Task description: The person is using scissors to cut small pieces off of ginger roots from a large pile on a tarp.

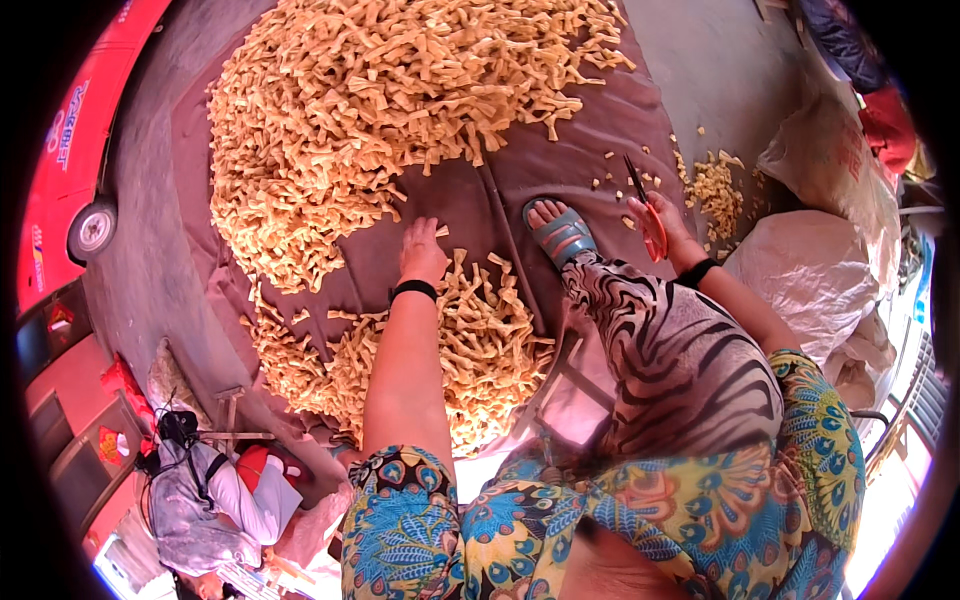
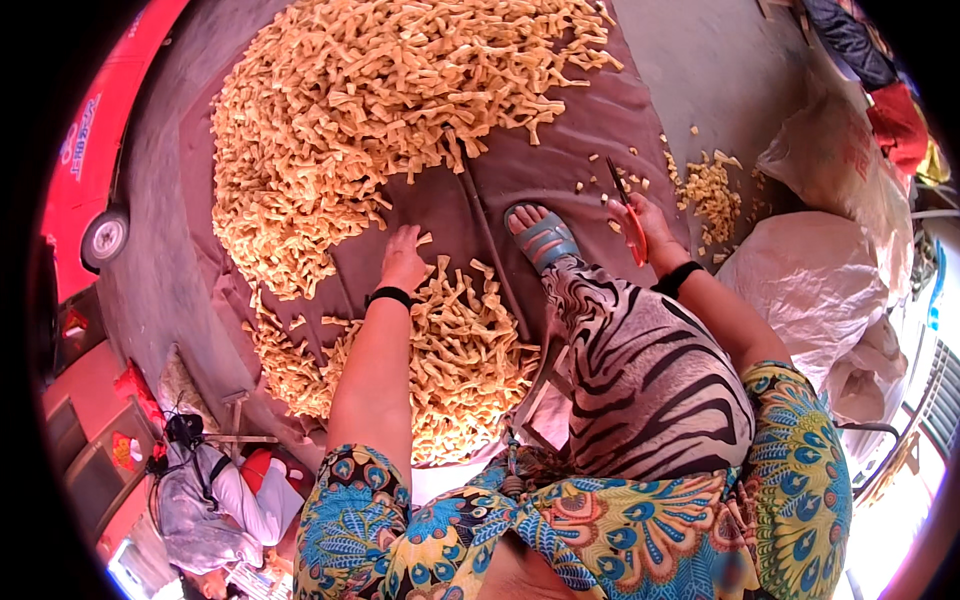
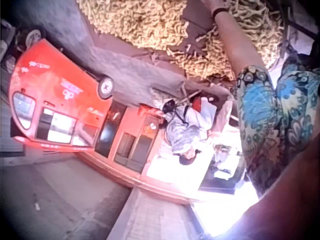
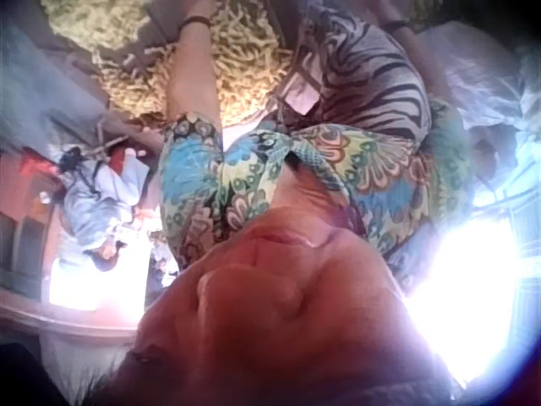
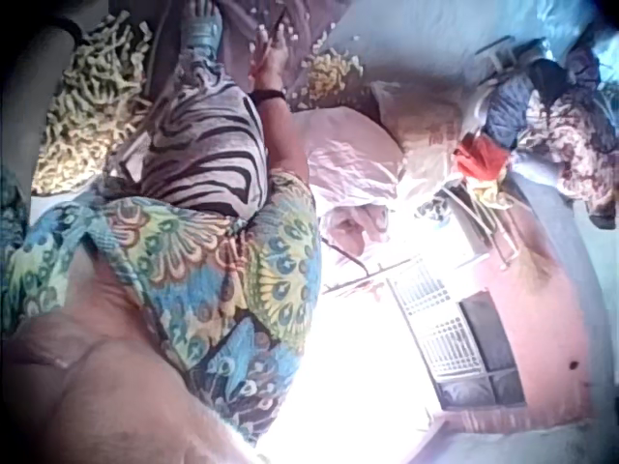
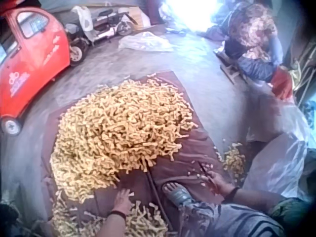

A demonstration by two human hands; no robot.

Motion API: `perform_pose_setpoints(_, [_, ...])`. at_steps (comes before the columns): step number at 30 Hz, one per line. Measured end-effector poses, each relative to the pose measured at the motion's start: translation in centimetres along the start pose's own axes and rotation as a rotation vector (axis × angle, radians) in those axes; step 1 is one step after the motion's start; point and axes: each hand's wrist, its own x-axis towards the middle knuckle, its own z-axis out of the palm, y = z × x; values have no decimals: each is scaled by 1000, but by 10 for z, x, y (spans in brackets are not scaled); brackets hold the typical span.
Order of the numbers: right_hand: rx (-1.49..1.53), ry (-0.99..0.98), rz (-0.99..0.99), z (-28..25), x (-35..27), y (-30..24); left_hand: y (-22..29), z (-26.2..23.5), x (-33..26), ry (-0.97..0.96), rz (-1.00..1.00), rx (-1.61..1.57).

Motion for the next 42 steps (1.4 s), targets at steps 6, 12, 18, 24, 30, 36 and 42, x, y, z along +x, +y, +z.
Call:
perform_pose_setpoints(6, [-62,-52,-38,21,-1,-20,-30,7,5,-41,-323,-316])
perform_pose_setpoints(12, [-160,-162,-52,48,-26,-57,-12,-5,11,-88,-479,-267])
perform_pose_setpoints(18, [-651,-187,-423,49,-15,-49,-8,6,14,-55,-376,-247])
perform_pose_setpoints(24, [-829,-344,-622,85,-16,-90,-21,25,1,-31,-472,-637])
perform_pose_setpoints(30, [-870,-305,-643,95,-21,-91,7,21,5,42,-530,-392])
perform_pose_setpoints(36, [-857,-307,-617,91,-25,-94,10,19,10,-17,-511,-262])
perform_pose_setpoints(42, [-789,-382,-735,97,-20,-104,44,-26,-4,-135,-366,-1052])
